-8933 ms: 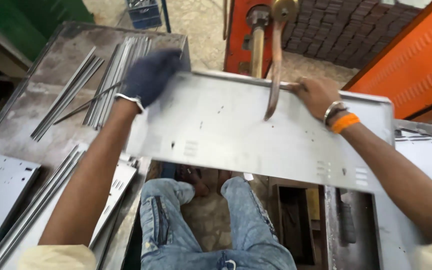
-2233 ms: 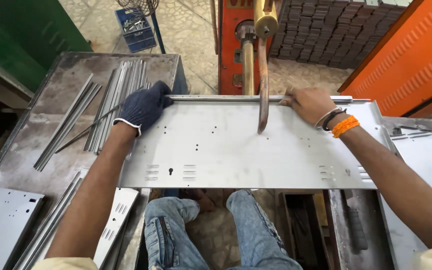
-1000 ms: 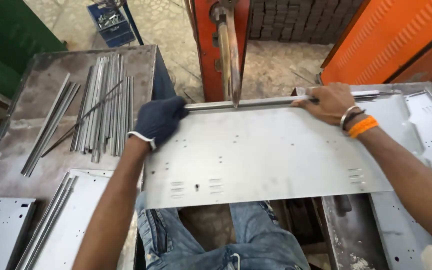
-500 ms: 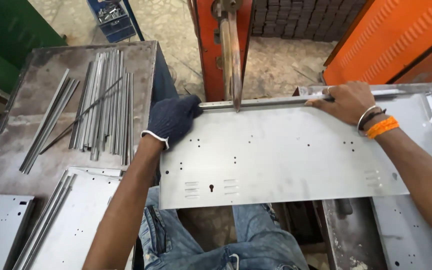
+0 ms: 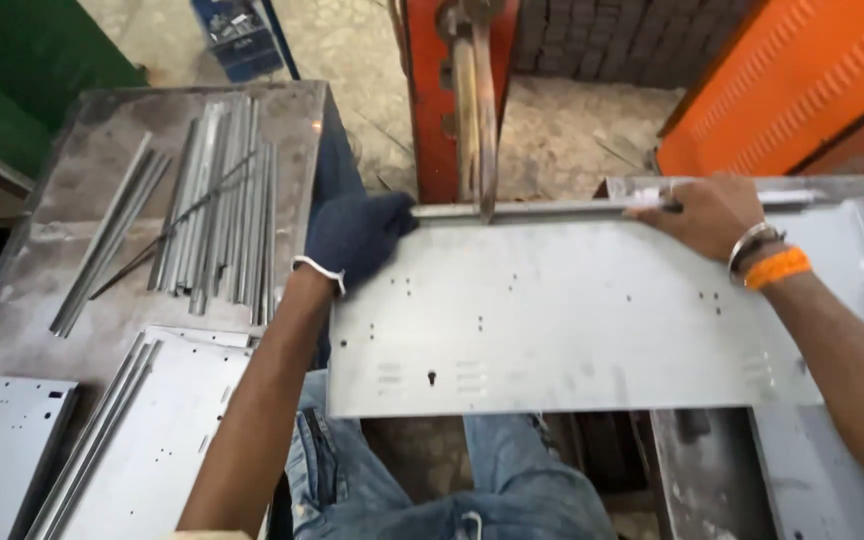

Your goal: Using a stationary spot welding machine to attach thin metal strips to larger metal panels.

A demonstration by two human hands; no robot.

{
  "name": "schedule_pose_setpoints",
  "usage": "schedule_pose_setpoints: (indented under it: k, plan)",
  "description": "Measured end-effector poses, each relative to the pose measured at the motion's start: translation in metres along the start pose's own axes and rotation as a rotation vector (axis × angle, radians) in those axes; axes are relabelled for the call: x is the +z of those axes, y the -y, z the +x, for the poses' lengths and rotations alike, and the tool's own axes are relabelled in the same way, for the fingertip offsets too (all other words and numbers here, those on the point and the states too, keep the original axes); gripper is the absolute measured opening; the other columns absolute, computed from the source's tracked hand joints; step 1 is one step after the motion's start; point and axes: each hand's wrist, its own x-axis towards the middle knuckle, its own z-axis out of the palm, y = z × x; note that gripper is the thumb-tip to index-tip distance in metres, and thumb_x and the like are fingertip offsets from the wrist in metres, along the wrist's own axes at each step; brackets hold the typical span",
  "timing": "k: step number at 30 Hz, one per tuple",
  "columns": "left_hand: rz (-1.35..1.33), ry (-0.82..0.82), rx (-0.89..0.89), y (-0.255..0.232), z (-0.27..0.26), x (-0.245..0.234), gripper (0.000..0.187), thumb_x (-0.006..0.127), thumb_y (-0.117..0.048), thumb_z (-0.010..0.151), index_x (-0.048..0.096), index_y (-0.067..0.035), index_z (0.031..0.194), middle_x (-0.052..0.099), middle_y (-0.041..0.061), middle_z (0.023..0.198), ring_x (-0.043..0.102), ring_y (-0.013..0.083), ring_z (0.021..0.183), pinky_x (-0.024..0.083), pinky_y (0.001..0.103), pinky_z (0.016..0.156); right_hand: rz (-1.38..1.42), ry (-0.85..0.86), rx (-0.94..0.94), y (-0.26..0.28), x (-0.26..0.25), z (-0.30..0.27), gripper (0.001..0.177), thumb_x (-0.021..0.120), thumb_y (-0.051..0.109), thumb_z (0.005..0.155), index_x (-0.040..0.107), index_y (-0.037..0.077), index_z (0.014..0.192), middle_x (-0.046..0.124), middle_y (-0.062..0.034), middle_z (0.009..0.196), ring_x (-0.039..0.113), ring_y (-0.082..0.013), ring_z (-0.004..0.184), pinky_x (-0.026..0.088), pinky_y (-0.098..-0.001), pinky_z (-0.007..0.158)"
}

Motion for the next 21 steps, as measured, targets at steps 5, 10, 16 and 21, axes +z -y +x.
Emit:
schedule_pose_setpoints:
  k: [5, 10, 16, 21]
  plan:
    - [-0.255, -0.058, 0.005, -0.036, 0.018, 0.004, 0.033, 0.060, -0.027, 0.097, 0.063, -0.012, 0.127, 0.074, 0.020, 0.095, 0.072, 0.0396, 0.086, 0.054, 0.050, 0.076, -0.059, 0.165, 0.167, -0.036, -0.005, 0.002, 0.087, 0.051, 0.087, 0.085, 0.068, 0.007, 0.056, 0.060, -0.0112, 0.052, 0.057, -0.0268, 0.050, 0.039, -0.0429, 0.053]
    - [-0.529, -0.173, -0.051, -0.060, 0.029, 0.028, 0.038, 0.046, -0.021, 0.104, 0.051, -0.006, 0.138, 0.073, 0.016, 0.095, 0.072, 0.0321, 0.086, 0.055, 0.045, 0.078, -0.060, 0.160, 0.185, -0.081, 0.016, -0.004, 0.087, 0.050, 0.089, 0.080, 0.068, 0.007, 0.056, 0.061, -0.0098, 0.049, 0.059, -0.0236, 0.048, 0.042, -0.0396, 0.050]
    - [-0.771, -0.226, -0.136, -0.061, 0.033, 0.048, 0.037, 0.038, -0.027, 0.112, 0.051, -0.003, 0.137, 0.069, 0.011, 0.089, 0.071, 0.0227, 0.083, 0.056, 0.039, 0.078, -0.099, 0.195, 0.176, -0.096, 0.035, -0.001, 0.086, 0.045, 0.090, 0.082, 0.072, 0.010, 0.066, 0.062, -0.0074, 0.051, 0.060, -0.0225, 0.049, 0.041, -0.0392, 0.052]
    - [-0.871, -0.301, -0.051, -0.057, 0.050, 0.048, 0.040, 0.037, -0.032, 0.114, 0.054, -0.003, 0.135, 0.068, 0.012, 0.096, 0.069, 0.0232, 0.087, 0.056, 0.038, 0.082, -0.148, 0.215, 0.222, -0.105, 0.030, 0.017, 0.085, 0.043, 0.091, 0.084, 0.075, 0.014, 0.072, 0.063, -0.0054, 0.054, 0.060, -0.0208, 0.052, 0.041, -0.0361, 0.052]
